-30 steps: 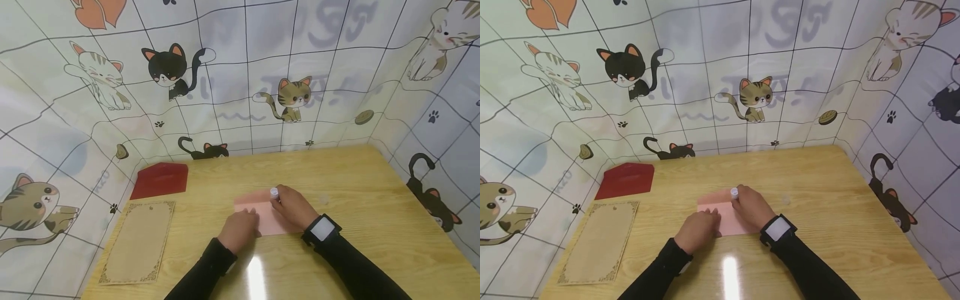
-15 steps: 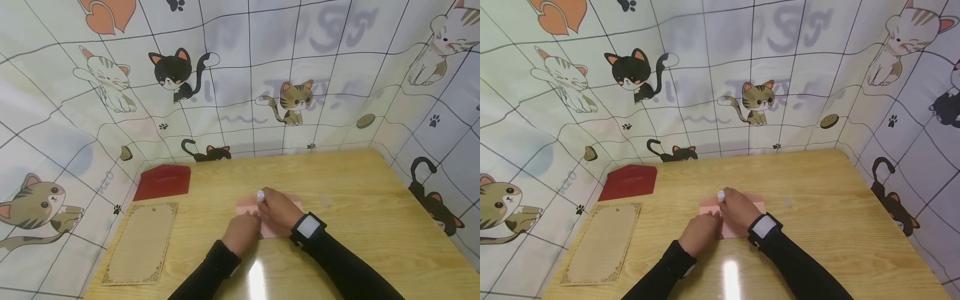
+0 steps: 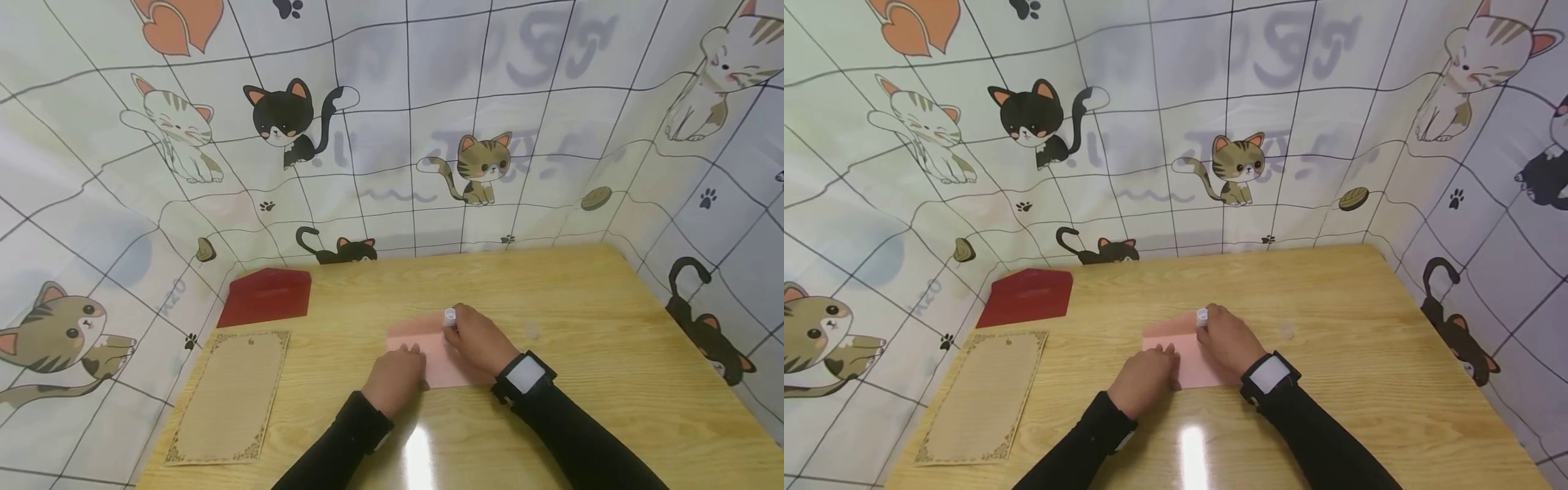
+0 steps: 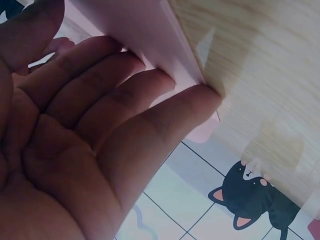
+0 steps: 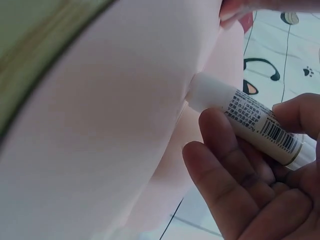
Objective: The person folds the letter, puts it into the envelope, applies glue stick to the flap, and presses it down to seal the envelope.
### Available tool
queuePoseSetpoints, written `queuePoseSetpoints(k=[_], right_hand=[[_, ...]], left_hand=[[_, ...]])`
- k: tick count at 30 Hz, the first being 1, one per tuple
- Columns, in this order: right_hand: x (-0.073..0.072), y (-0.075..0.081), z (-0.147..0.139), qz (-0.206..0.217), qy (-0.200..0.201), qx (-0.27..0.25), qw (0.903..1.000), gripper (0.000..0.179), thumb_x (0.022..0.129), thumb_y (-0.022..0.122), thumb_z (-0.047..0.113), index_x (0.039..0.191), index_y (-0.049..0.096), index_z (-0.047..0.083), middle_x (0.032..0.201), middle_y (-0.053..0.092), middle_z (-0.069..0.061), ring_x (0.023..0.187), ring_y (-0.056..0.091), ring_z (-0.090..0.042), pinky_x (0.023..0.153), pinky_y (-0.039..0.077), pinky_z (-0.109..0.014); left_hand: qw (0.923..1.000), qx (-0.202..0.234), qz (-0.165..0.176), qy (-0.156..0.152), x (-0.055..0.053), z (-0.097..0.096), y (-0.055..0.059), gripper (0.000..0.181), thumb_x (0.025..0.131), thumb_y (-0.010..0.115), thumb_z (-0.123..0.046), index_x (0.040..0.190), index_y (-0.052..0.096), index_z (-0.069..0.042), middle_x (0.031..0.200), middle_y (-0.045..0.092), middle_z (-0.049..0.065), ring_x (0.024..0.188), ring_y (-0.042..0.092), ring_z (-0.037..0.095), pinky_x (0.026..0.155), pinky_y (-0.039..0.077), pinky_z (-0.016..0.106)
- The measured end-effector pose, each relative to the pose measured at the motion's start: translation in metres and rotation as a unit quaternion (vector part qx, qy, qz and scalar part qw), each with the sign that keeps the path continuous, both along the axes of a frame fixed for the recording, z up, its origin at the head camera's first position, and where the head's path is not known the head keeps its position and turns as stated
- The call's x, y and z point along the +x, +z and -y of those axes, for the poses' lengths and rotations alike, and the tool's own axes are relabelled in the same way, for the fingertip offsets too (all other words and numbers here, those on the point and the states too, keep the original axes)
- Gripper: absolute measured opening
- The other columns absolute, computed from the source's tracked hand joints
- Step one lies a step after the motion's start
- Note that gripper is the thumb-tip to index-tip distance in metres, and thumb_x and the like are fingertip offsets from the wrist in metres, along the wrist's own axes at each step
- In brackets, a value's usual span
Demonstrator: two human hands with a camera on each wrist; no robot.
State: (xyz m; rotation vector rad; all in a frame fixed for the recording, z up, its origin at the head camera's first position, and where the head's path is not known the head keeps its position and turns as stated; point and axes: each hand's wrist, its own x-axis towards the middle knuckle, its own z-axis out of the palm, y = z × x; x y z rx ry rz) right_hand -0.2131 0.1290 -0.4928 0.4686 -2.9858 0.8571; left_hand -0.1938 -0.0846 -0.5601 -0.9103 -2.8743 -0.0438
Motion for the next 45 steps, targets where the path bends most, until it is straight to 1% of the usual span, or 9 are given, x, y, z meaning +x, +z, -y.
queuePoseSetpoints(k=[6, 16, 24, 26, 30, 34, 37, 42, 45], right_hand=[[0.001, 0.000, -0.016, -0.015, -0.010, 0.004, 0.9998, 0.021, 0.112, 0.064, 0.014, 0.111, 0.063, -0.008, 0.092, 0.062, -0.010, 0.079, 0.056, -0.020, 0.073, 0.055, -0.039], [0.002, 0.003, -0.004, -0.018, -0.010, -0.002, 0.9998, 0.018, 0.110, 0.066, 0.012, 0.110, 0.064, -0.006, 0.089, 0.062, -0.010, 0.078, 0.055, -0.021, 0.074, 0.054, -0.040], [-0.003, -0.001, 0.025, 0.000, 0.022, -0.025, 0.9994, 0.016, 0.111, 0.067, 0.013, 0.112, 0.064, -0.003, 0.093, 0.062, -0.009, 0.082, 0.055, -0.020, 0.077, 0.054, -0.038], [-0.003, -0.001, 0.029, 0.009, 0.027, -0.030, 0.9991, 0.014, 0.112, 0.066, 0.014, 0.110, 0.064, 0.000, 0.092, 0.060, -0.008, 0.082, 0.055, -0.020, 0.077, 0.053, -0.037], [0.000, -0.002, 0.026, 0.014, 0.024, -0.026, 0.9993, 0.015, 0.111, 0.066, 0.013, 0.113, 0.065, -0.002, 0.095, 0.062, -0.010, 0.084, 0.056, -0.020, 0.078, 0.055, -0.038], [0.002, -0.001, 0.015, 0.010, 0.019, -0.019, 0.9996, 0.020, 0.111, 0.067, 0.013, 0.119, 0.065, -0.005, 0.099, 0.064, -0.010, 0.086, 0.058, -0.020, 0.082, 0.058, -0.040], [0.003, 0.001, 0.005, 0.009, 0.014, -0.022, 0.9996, 0.018, 0.111, 0.067, 0.013, 0.115, 0.065, -0.004, 0.096, 0.063, -0.010, 0.085, 0.057, -0.020, 0.081, 0.057, -0.041], [0.003, 0.004, -0.016, 0.013, 0.014, -0.038, 0.9991, 0.015, 0.110, 0.068, 0.013, 0.110, 0.065, -0.001, 0.093, 0.065, -0.007, 0.083, 0.057, -0.018, 0.079, 0.056, -0.038], [0.003, 0.007, -0.030, 0.017, 0.012, -0.066, 0.9976, 0.014, 0.108, 0.071, 0.015, 0.111, 0.069, 0.002, 0.096, 0.072, -0.007, 0.085, 0.060, -0.017, 0.079, 0.056, -0.036]], left_hand=[[0.9996, 0.010, 0.026, -0.004, 0.005, 0.001, 0.019, 0.033, 0.085, 0.100, -0.036, 0.101, 0.081, -0.015, 0.104, 0.081, 0.002, 0.074, 0.067, 0.018, 0.054, 0.055, 0.035], [0.9996, -0.005, 0.008, -0.025, -0.006, 0.003, -0.002, 0.037, 0.083, 0.100, -0.044, 0.097, 0.079, -0.017, 0.103, 0.081, 0.002, 0.067, 0.061, 0.016, 0.051, 0.050, 0.031], [0.9989, 0.008, -0.026, -0.038, -0.023, 0.009, -0.039, 0.038, 0.080, 0.101, -0.045, 0.094, 0.076, -0.020, 0.097, 0.079, -0.001, 0.058, 0.056, 0.013, 0.044, 0.038, 0.027], [0.9993, 0.000, -0.018, -0.033, -0.010, 0.008, -0.012, 0.034, 0.083, 0.100, -0.041, 0.095, 0.077, -0.018, 0.093, 0.079, -0.001, 0.059, 0.057, 0.012, 0.044, 0.041, 0.027], [0.9998, -0.001, 0.005, -0.018, 0.004, 0.004, 0.016, 0.029, 0.088, 0.097, -0.035, 0.099, 0.079, -0.015, 0.090, 0.077, 0.000, 0.060, 0.058, 0.013, 0.048, 0.050, 0.034], [0.9999, 0.001, -0.011, -0.013, -0.002, 0.006, -0.003, 0.033, 0.085, 0.099, -0.040, 0.100, 0.079, -0.017, 0.090, 0.077, 0.001, 0.063, 0.062, 0.015, 0.049, 0.051, 0.036], [1.0000, -0.004, -0.005, -0.007, -0.003, 0.006, -0.002, 0.037, 0.084, 0.100, -0.043, 0.100, 0.080, -0.016, 0.095, 0.079, 0.003, 0.067, 0.065, 0.017, 0.048, 0.051, 0.037], [0.9980, -0.016, 0.054, 0.027, 0.016, -0.002, 0.047, 0.045, 0.089, 0.097, -0.047, 0.111, 0.083, -0.010, 0.119, 0.086, 0.009, 0.095, 0.083, 0.026, 0.064, 0.066, 0.040], [0.9959, -0.012, 0.078, 0.044, 0.022, -0.006, 0.063, 0.052, 0.092, 0.094, -0.047, 0.122, 0.083, -0.005, 0.127, 0.086, 0.013, 0.109, 0.085, 0.029, 0.074, 0.069, 0.040]])
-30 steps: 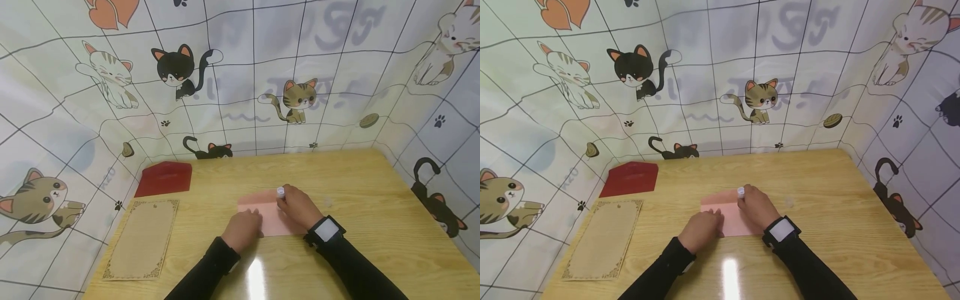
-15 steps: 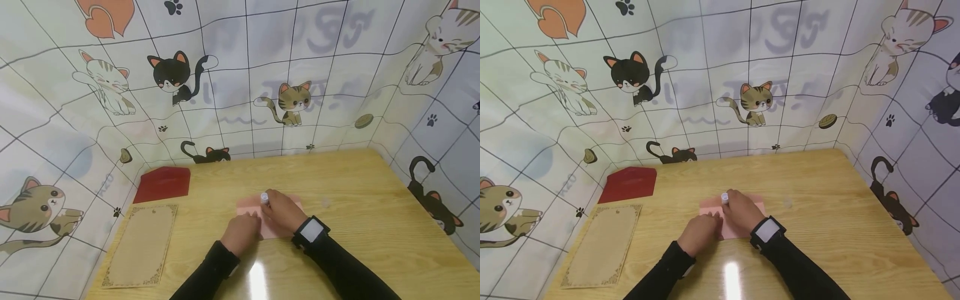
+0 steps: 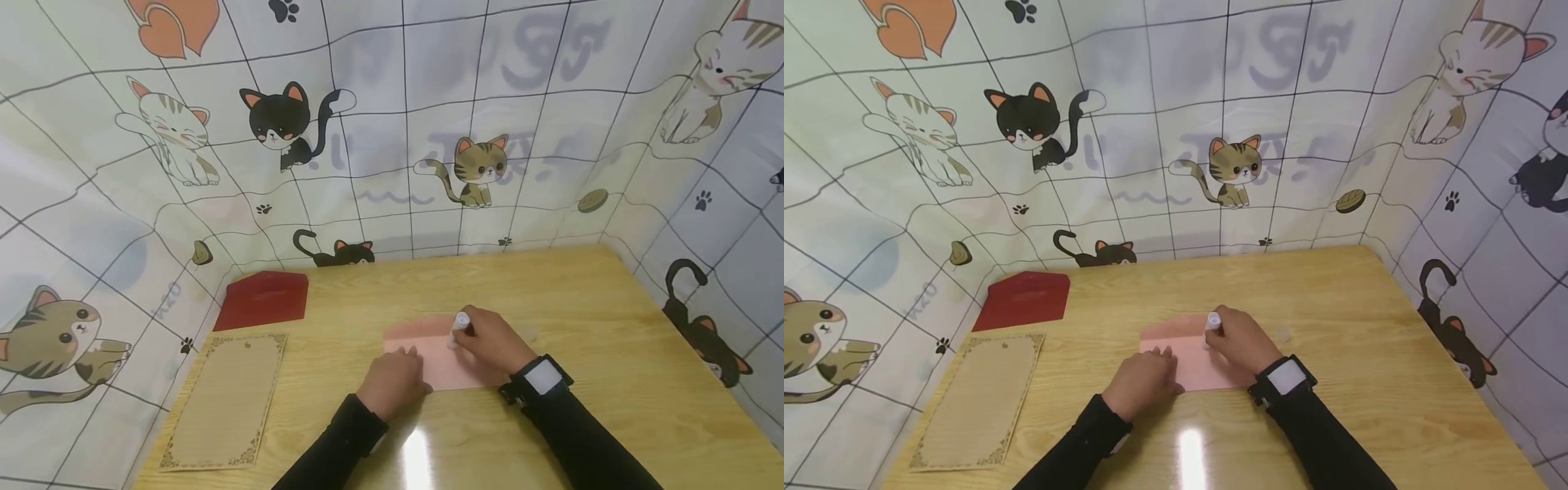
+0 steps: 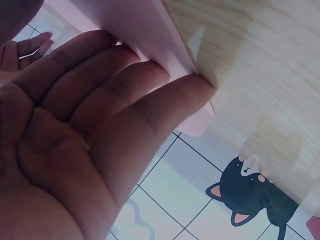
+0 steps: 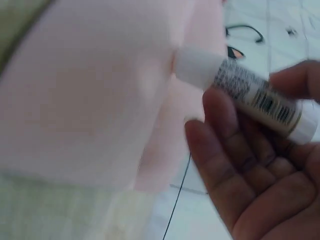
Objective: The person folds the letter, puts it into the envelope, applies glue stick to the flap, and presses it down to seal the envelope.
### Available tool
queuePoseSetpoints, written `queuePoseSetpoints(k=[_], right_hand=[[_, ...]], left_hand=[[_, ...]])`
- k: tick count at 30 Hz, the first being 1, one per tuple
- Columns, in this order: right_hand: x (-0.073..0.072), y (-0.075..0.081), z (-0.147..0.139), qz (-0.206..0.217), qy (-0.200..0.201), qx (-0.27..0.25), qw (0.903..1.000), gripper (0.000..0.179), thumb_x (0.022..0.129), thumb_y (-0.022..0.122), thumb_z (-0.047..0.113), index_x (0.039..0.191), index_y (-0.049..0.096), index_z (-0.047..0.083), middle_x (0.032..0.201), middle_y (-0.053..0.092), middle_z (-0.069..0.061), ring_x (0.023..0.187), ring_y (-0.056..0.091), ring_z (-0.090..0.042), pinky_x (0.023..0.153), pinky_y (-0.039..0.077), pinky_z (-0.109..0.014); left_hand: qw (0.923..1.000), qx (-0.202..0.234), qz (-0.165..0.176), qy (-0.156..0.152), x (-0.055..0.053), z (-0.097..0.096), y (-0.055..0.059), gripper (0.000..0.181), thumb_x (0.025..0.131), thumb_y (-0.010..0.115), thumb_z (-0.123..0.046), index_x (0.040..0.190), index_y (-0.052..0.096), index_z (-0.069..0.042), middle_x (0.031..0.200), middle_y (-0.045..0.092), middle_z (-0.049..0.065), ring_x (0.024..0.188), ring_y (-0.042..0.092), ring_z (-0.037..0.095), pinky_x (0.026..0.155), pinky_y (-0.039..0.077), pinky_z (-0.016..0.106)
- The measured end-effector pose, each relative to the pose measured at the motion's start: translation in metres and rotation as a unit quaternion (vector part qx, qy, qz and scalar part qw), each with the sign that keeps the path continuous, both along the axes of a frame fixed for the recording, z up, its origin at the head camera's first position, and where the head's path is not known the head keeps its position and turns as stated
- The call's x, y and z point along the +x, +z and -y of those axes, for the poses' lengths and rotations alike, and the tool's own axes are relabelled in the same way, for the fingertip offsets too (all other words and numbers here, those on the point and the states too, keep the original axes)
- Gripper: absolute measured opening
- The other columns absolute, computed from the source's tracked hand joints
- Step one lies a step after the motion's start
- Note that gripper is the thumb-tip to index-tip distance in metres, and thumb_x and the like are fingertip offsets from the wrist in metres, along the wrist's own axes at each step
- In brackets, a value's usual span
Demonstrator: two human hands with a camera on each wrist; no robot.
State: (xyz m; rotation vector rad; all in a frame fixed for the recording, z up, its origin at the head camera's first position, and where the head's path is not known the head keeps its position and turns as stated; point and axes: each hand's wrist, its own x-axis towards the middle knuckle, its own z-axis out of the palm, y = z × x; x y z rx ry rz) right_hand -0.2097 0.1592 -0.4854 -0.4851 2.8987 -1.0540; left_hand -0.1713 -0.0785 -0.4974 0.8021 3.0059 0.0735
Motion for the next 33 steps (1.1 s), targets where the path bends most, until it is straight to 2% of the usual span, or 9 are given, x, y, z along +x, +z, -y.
queuePoseSetpoints(k=[4, 7, 11, 13, 15, 21, 25, 29, 33], right_hand=[[0.003, 0.009, -0.014, 0.013, -0.025, -0.099, 0.9947, 0.019, 0.107, 0.076, 0.018, 0.122, 0.074, 0.006, 0.112, 0.079, -0.010, 0.093, 0.069, -0.017, 0.082, 0.058, -0.030], [0.007, 0.014, -0.014, 0.053, -0.024, -0.253, 0.9656, 0.027, 0.109, 0.076, 0.014, 0.133, 0.072, 0.003, 0.123, 0.077, -0.011, 0.102, 0.078, -0.014, 0.089, 0.065, -0.026], [0.016, 0.013, 0.000, 0.113, 0.036, -0.492, 0.8625, 0.025, 0.115, 0.065, 0.005, 0.139, 0.070, 0.008, 0.132, 0.071, -0.004, 0.117, 0.081, -0.010, 0.106, 0.065, -0.028], [0.021, 0.012, 0.010, 0.123, 0.069, -0.563, 0.8141, 0.029, 0.118, 0.058, 0.004, 0.140, 0.071, 0.017, 0.137, 0.069, 0.001, 0.123, 0.079, -0.009, 0.110, 0.063, -0.027], [0.025, 0.010, 0.020, 0.124, 0.089, -0.595, 0.7891, 0.033, 0.120, 0.054, 0.007, 0.140, 0.072, 0.025, 0.143, 0.068, 0.004, 0.128, 0.076, -0.007, 0.113, 0.062, -0.027], [0.030, 0.007, 0.037, 0.127, 0.089, -0.567, 0.8090, 0.032, 0.119, 0.058, 0.009, 0.135, 0.077, 0.030, 0.135, 0.076, 0.011, 0.121, 0.079, -0.007, 0.106, 0.066, -0.029], [0.029, 0.005, 0.036, 0.155, 0.132, -0.571, 0.7957, 0.036, 0.122, 0.048, 0.012, 0.138, 0.076, 0.028, 0.129, 0.080, 0.009, 0.115, 0.082, -0.008, 0.103, 0.067, -0.030], [0.027, 0.003, 0.032, 0.196, 0.173, -0.578, 0.7728, 0.036, 0.124, 0.041, 0.015, 0.144, 0.069, 0.026, 0.133, 0.078, 0.007, 0.113, 0.083, -0.009, 0.105, 0.067, -0.031], [0.025, 0.000, 0.028, 0.216, 0.175, -0.563, 0.7786, 0.024, 0.123, 0.042, 0.010, 0.135, 0.060, 0.021, 0.128, 0.080, 0.005, 0.111, 0.083, -0.010, 0.104, 0.068, -0.034]], left_hand=[[0.9998, 0.016, -0.001, -0.006, 0.000, 0.001, 0.003, 0.036, 0.097, 0.089, -0.041, 0.106, 0.082, -0.007, 0.099, 0.083, 0.008, 0.086, 0.080, 0.024, 0.061, 0.062, 0.037], [0.9977, 0.067, -0.012, 0.000, -0.005, 0.003, 0.004, 0.026, 0.103, 0.083, -0.035, 0.095, 0.078, -0.011, 0.087, 0.077, 0.003, 0.076, 0.073, 0.020, 0.061, 0.060, 0.035], [0.9759, 0.217, 0.018, 0.008, -0.013, 0.003, 0.019, 0.033, 0.112, 0.073, -0.036, 0.133, 0.080, -0.011, 0.126, 0.086, 0.008, 0.114, 0.083, 0.027, 0.094, 0.069, 0.045], [0.9447, 0.319, 0.075, -0.005, -0.016, 0.001, 0.031, 0.045, 0.116, 0.067, -0.038, 0.154, 0.070, -0.014, 0.149, 0.078, 0.009, 0.138, 0.075, 0.031, 0.112, 0.065, 0.051], [0.9060, 0.403, 0.128, -0.013, -0.017, -0.002, 0.043, 0.048, 0.118, 0.061, -0.042, 0.162, 0.063, -0.019, 0.156, 0.073, 0.008, 0.147, 0.070, 0.032, 0.116, 0.062, 0.055], [0.8129, 0.549, 0.192, 0.024, -0.018, -0.008, 0.053, 0.045, 0.120, 0.059, -0.030, 0.162, 0.063, -0.014, 0.160, 0.070, 0.009, 0.155, 0.063, 0.030, 0.124, 0.055, 0.058], [0.7486, 0.615, 0.245, 0.035, -0.023, -0.006, 0.052, 0.039, 0.118, 0.061, -0.020, 0.155, 0.068, -0.009, 0.158, 0.072, 0.011, 0.151, 0.064, 0.028, 0.125, 0.053, 0.053], [0.7142, 0.638, 0.286, 0.036, -0.029, -0.002, 0.052, 0.038, 0.118, 0.060, -0.020, 0.152, 0.070, -0.006, 0.157, 0.071, 0.013, 0.139, 0.068, 0.022, 0.118, 0.057, 0.045], [0.7080, 0.639, 0.297, 0.041, -0.033, 0.001, 0.050, 0.035, 0.116, 0.062, -0.015, 0.145, 0.072, 0.003, 0.152, 0.074, 0.019, 0.128, 0.070, 0.017, 0.110, 0.058, 0.036]])
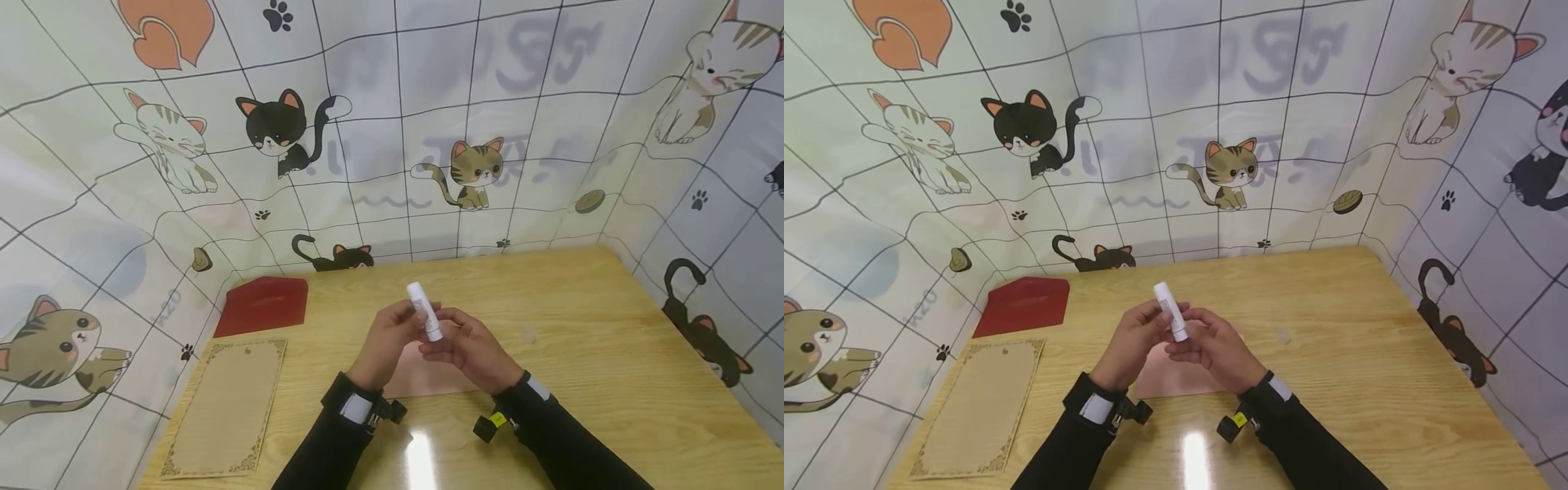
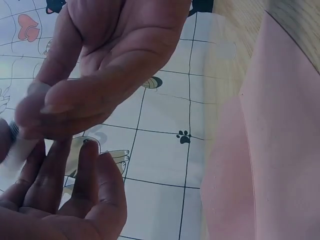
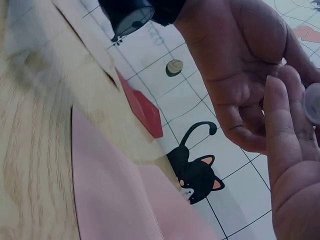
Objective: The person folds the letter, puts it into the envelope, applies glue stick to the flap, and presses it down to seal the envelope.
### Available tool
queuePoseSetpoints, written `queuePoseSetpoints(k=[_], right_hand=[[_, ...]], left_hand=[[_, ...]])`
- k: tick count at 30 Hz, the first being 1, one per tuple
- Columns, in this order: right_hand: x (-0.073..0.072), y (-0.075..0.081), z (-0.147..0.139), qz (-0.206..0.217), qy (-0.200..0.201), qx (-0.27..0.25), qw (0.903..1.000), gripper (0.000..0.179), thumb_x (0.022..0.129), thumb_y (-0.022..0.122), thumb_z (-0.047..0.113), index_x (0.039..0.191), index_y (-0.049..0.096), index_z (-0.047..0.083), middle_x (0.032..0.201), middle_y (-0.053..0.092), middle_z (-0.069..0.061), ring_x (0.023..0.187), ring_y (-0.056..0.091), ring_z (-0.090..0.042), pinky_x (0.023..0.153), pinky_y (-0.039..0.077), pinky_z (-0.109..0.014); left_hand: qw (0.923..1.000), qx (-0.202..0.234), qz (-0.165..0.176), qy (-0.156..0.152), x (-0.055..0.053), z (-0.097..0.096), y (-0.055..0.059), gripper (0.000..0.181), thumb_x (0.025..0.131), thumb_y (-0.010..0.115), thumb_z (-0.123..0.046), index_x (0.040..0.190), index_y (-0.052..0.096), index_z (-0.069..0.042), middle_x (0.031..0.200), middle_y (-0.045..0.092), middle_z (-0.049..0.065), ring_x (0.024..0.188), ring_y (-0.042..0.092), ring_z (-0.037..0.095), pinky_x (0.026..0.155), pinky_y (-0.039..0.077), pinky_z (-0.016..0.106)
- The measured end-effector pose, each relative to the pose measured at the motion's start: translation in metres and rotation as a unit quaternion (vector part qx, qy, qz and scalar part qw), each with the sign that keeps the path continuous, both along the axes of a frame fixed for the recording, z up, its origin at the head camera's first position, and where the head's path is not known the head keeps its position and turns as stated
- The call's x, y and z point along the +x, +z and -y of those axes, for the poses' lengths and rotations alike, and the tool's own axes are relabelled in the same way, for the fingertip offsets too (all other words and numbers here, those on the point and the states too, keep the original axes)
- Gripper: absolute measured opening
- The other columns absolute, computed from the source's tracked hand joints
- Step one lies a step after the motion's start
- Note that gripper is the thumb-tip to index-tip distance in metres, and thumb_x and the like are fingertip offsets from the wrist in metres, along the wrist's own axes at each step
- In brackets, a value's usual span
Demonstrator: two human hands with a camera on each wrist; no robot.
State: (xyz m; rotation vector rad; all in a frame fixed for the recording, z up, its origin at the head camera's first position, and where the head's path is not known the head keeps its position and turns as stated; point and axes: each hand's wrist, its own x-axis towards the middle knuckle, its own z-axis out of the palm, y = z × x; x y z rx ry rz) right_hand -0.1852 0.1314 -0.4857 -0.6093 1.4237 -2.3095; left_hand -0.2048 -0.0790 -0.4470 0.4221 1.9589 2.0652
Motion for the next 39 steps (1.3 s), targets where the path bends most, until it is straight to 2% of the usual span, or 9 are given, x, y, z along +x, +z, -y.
queuePoseSetpoints(k=[4, 12, 16, 21, 23, 25, 29, 33, 39], right_hand=[[-0.001, -0.002, -0.001, -0.012, -0.018, 0.026, 0.9994, 0.012, 0.121, 0.049, 0.005, 0.120, 0.047, 0.017, 0.121, 0.082, 0.004, 0.110, 0.084, -0.013, 0.102, 0.069, -0.036], [0.001, 0.000, 0.004, -0.049, -0.116, 0.112, 0.9857, 0.029, 0.111, 0.069, 0.001, 0.110, 0.040, 0.000, 0.111, 0.076, 0.007, 0.115, 0.083, -0.014, 0.101, 0.069, -0.036], [0.005, 0.000, 0.007, -0.072, -0.179, 0.163, 0.9675, 0.033, 0.105, 0.077, 0.001, 0.109, 0.046, -0.007, 0.099, 0.064, 0.006, 0.099, 0.074, -0.005, 0.091, 0.066, -0.026], [0.006, -0.004, 0.013, -0.096, -0.231, 0.221, 0.9427, 0.032, 0.103, 0.083, 0.007, 0.104, 0.052, -0.003, 0.101, 0.058, 0.000, 0.093, 0.062, -0.009, 0.084, 0.057, -0.023], [0.005, -0.004, 0.012, -0.102, -0.217, 0.215, 0.9470, 0.032, 0.105, 0.081, 0.008, 0.104, 0.050, 0.000, 0.106, 0.057, 0.000, 0.097, 0.064, -0.008, 0.086, 0.059, -0.023], [0.004, -0.004, 0.008, -0.099, -0.175, 0.172, 0.9645, 0.024, 0.112, 0.071, 0.010, 0.105, 0.048, 0.004, 0.117, 0.063, 0.003, 0.101, 0.068, -0.007, 0.091, 0.063, -0.024], [-0.001, -0.003, 0.000, -0.070, -0.022, 0.014, 0.9972, 0.012, 0.124, 0.040, 0.014, 0.121, 0.052, 0.013, 0.136, 0.073, 0.008, 0.115, 0.079, -0.009, 0.105, 0.066, -0.032], [-0.004, -0.001, -0.005, -0.042, 0.092, -0.079, 0.9917, 0.031, 0.124, 0.027, 0.008, 0.138, 0.053, 0.017, 0.136, 0.079, 0.001, 0.120, 0.081, -0.012, 0.111, 0.064, -0.033], [-0.005, 0.000, -0.005, -0.029, 0.076, -0.056, 0.9951, 0.028, 0.121, 0.036, 0.000, 0.134, 0.055, 0.016, 0.131, 0.079, 0.001, 0.121, 0.080, -0.011, 0.109, 0.065, -0.032]], left_hand=[[0.9999, -0.008, 0.000, 0.008, -0.001, 0.000, -0.002, 0.032, 0.113, 0.067, -0.013, 0.138, 0.073, 0.006, 0.145, 0.078, 0.021, 0.123, 0.072, 0.015, 0.103, 0.057, 0.032], [0.9978, -0.030, -0.011, 0.059, 0.001, -0.004, -0.004, 0.026, 0.107, 0.079, -0.014, 0.128, 0.078, 0.002, 0.129, 0.082, 0.020, 0.113, 0.075, 0.016, 0.098, 0.064, 0.035], [0.9931, -0.057, -0.026, 0.099, 0.004, -0.009, -0.004, 0.023, 0.103, 0.086, -0.020, 0.117, 0.081, -0.003, 0.119, 0.083, 0.015, 0.107, 0.074, 0.017, 0.092, 0.063, 0.035], [0.9862, -0.101, -0.059, 0.117, 0.005, -0.013, -0.005, 0.024, 0.100, 0.089, -0.027, 0.110, 0.079, -0.008, 0.117, 0.083, 0.012, 0.112, 0.076, 0.021, 0.088, 0.064, 0.034], [0.9876, -0.103, -0.066, 0.098, 0.004, -0.012, -0.004, 0.023, 0.103, 0.085, -0.024, 0.116, 0.079, -0.006, 0.121, 0.083, 0.013, 0.116, 0.076, 0.022, 0.092, 0.065, 0.034], [0.9925, -0.081, -0.061, 0.069, 0.003, -0.010, -0.003, 0.025, 0.108, 0.078, -0.019, 0.128, 0.078, -0.003, 0.128, 0.083, 0.017, 0.122, 0.076, 0.021, 0.098, 0.064, 0.034], [0.9990, -0.024, -0.037, -0.003, -0.001, -0.004, 0.000, 0.036, 0.116, 0.061, -0.009, 0.149, 0.068, 0.002, 0.143, 0.078, 0.023, 0.125, 0.074, 0.014, 0.108, 0.060, 0.033], [0.9988, 0.000, -0.024, -0.043, -0.002, 0.001, 0.002, 0.039, 0.118, 0.055, -0.009, 0.153, 0.063, 0.005, 0.148, 0.075, 0.024, 0.127, 0.072, 0.010, 0.117, 0.056, 0.038], [0.9991, -0.008, -0.025, -0.032, 0.000, 0.003, 0.004, 0.036, 0.117, 0.059, -0.009, 0.149, 0.066, 0.006, 0.143, 0.077, 0.024, 0.132, 0.068, 0.013, 0.125, 0.051, 0.050]])
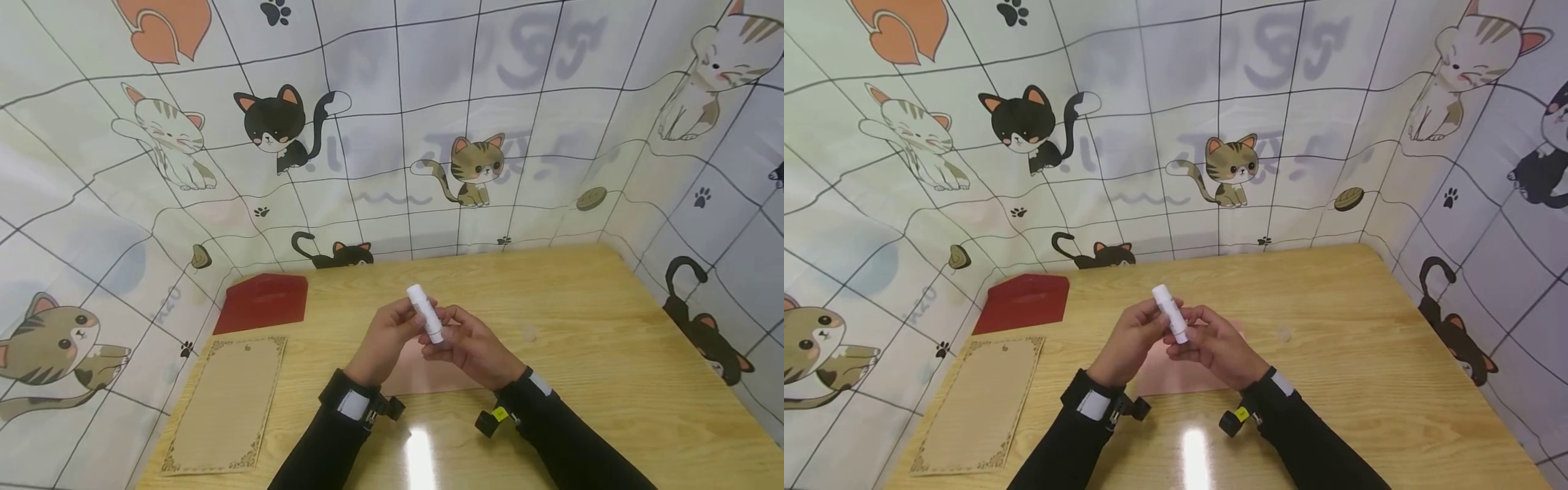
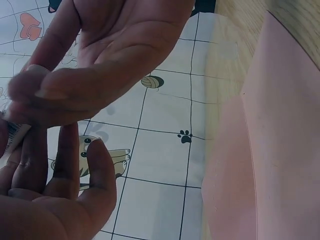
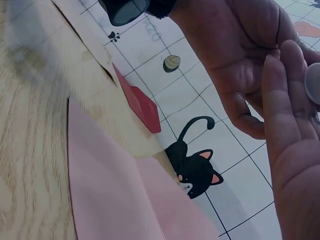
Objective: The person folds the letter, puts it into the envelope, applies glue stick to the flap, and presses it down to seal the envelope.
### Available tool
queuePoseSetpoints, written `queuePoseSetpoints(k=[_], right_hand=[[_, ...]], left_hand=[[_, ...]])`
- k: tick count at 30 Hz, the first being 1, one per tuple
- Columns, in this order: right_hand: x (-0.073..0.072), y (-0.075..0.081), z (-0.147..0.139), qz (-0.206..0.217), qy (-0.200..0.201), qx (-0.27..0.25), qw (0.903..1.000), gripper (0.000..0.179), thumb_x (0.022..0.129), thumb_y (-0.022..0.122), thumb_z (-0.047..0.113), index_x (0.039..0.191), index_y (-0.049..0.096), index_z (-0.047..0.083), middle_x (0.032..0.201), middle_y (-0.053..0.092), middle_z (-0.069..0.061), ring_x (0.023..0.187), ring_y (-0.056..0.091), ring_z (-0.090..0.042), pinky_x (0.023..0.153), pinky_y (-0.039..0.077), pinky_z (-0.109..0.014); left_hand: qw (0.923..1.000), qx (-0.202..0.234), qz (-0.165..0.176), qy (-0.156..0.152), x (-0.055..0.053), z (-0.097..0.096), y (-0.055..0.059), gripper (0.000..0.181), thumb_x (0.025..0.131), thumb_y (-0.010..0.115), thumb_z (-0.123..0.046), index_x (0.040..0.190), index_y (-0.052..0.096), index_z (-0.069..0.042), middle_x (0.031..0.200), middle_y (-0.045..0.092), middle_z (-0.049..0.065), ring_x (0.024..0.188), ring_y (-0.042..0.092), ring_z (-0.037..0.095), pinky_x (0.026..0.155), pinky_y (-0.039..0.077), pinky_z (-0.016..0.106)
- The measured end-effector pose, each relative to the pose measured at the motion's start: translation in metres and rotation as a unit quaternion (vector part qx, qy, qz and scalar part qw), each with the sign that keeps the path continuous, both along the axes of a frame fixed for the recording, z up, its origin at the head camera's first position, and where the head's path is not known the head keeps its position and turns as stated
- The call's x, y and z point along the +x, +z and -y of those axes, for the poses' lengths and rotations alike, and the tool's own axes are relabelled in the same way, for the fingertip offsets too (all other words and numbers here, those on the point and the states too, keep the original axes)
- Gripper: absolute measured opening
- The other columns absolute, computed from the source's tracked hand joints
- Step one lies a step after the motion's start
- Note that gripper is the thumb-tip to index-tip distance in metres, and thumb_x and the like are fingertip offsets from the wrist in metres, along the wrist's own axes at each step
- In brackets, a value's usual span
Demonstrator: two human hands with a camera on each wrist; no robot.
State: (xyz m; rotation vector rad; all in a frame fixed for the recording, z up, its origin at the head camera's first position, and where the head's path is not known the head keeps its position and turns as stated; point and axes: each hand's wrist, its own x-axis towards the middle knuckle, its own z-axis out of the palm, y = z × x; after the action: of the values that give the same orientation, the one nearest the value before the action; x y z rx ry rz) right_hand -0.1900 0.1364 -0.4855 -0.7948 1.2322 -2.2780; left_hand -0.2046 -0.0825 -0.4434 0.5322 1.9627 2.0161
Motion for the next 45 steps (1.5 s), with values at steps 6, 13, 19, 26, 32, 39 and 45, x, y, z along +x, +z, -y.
queuePoseSetpoints(k=[6, 13, 19, 26, 32, 39, 45], right_hand=[[0.000, -0.002, 0.000, -0.029, -0.050, 0.036, 0.9977, 0.019, 0.118, 0.049, -0.001, 0.116, 0.053, 0.017, 0.132, 0.074, 0.003, 0.125, 0.079, -0.011, 0.108, 0.066, -0.033], [0.002, -0.004, 0.000, -0.045, -0.128, 0.121, 0.9833, 0.024, 0.113, 0.061, -0.003, 0.107, 0.040, 0.007, 0.119, 0.057, 0.005, 0.122, 0.075, -0.008, 0.105, 0.067, -0.032], [0.007, -0.003, 0.005, -0.058, -0.192, 0.187, 0.9617, 0.035, 0.105, 0.073, -0.003, 0.106, 0.038, -0.007, 0.105, 0.055, 0.005, 0.098, 0.067, -0.007, 0.087, 0.061, -0.025], [0.006, -0.002, 0.002, -0.078, -0.168, 0.190, 0.9641, 0.024, 0.111, 0.069, 0.004, 0.104, 0.046, 0.002, 0.118, 0.060, 0.005, 0.106, 0.069, -0.005, 0.091, 0.063, -0.027], [-0.001, -0.003, -0.007, -0.051, -0.012, 0.069, 0.9962, 0.018, 0.125, 0.038, 0.013, 0.120, 0.054, 0.016, 0.137, 0.074, 0.001, 0.121, 0.080, -0.011, 0.110, 0.065, -0.035], [-0.001, 0.000, -0.009, -0.050, -0.043, 0.084, 0.9943, 0.013, 0.120, 0.052, 0.005, 0.113, 0.049, 0.016, 0.132, 0.078, 0.003, 0.120, 0.080, -0.010, 0.105, 0.066, -0.032], [0.003, 0.004, -0.005, -0.049, -0.150, 0.176, 0.9717, 0.031, 0.108, 0.071, 0.001, 0.105, 0.040, 0.003, 0.118, 0.063, 0.004, 0.112, 0.073, -0.008, 0.094, 0.065, -0.030]], left_hand=[[0.9998, -0.001, 0.003, 0.020, 0.000, -0.001, -0.001, 0.032, 0.113, 0.064, -0.005, 0.143, 0.071, 0.004, 0.139, 0.079, 0.024, 0.124, 0.074, 0.011, 0.111, 0.058, 0.038], [0.9979, -0.002, 0.012, 0.064, 0.001, -0.002, -0.004, 0.032, 0.102, 0.074, 0.000, 0.134, 0.076, 0.006, 0.128, 0.083, 0.023, 0.113, 0.078, 0.013, 0.095, 0.065, 0.032], [0.9957, -0.004, 0.008, 0.092, 0.003, -0.006, -0.008, 0.025, 0.096, 0.083, 0.001, 0.121, 0.079, 0.005, 0.108, 0.084, 0.006, 0.106, 0.075, 0.014, 0.092, 0.066, 0.030], [0.9966, -0.021, 0.002, 0.079, 0.005, -0.008, -0.006, 0.027, 0.104, 0.076, -0.002, 0.131, 0.078, 0.001, 0.122, 0.083, 0.011, 0.117, 0.076, 0.017, 0.101, 0.064, 0.035], [0.9992, -0.008, 0.010, 0.039, 0.003, -0.003, -0.002, 0.035, 0.114, 0.063, -0.005, 0.147, 0.070, 0.002, 0.141, 0.079, 0.023, 0.138, 0.070, 0.021, 0.123, 0.053, 0.053], [0.9989, -0.004, 0.007, 0.047, 0.004, -0.005, -0.001, 0.034, 0.110, 0.066, -0.002, 0.143, 0.073, 0.003, 0.139, 0.080, 0.024, 0.132, 0.072, 0.017, 0.117, 0.057, 0.046], [0.9975, -0.008, 0.003, 0.071, 0.004, -0.005, -0.003, 0.028, 0.106, 0.073, -0.002, 0.133, 0.079, 0.001, 0.129, 0.084, 0.022, 0.114, 0.078, 0.015, 0.097, 0.065, 0.034]])
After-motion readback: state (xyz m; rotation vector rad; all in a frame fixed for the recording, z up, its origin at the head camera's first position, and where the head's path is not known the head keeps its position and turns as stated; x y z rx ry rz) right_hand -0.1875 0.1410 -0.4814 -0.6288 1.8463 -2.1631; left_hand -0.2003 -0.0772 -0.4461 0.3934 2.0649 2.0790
